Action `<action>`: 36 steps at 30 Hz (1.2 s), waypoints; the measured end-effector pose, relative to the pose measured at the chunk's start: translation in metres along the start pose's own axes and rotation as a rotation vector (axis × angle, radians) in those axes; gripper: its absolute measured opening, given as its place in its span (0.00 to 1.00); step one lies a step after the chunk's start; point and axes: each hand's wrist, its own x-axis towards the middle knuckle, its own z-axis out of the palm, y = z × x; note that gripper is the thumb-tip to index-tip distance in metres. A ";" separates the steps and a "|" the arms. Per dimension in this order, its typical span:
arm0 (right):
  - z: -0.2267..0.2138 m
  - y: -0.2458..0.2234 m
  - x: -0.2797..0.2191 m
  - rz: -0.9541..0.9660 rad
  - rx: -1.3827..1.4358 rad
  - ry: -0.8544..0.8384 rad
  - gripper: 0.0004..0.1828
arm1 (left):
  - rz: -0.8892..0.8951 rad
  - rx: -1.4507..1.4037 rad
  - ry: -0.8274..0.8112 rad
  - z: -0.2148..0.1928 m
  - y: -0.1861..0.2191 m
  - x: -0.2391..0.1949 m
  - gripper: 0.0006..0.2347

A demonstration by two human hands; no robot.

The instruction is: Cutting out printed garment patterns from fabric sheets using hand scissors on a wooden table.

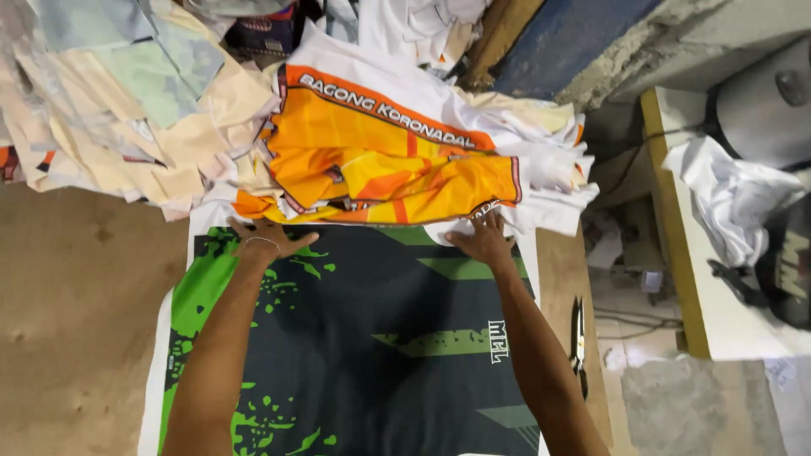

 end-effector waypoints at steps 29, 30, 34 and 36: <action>0.184 0.127 -0.331 0.527 -0.015 0.390 0.44 | -0.061 -0.334 1.287 0.363 -0.226 -0.138 0.33; 0.187 0.128 -0.346 0.535 -0.011 0.394 0.44 | -0.051 -0.330 1.289 0.372 -0.238 -0.143 0.33; 0.194 0.134 -0.381 0.637 -0.015 0.502 0.42 | -0.070 -0.312 1.419 0.406 -0.274 -0.137 0.28; 0.206 0.144 -0.385 0.637 0.000 0.542 0.40 | 0.038 -0.334 1.458 0.418 -0.278 -0.131 0.26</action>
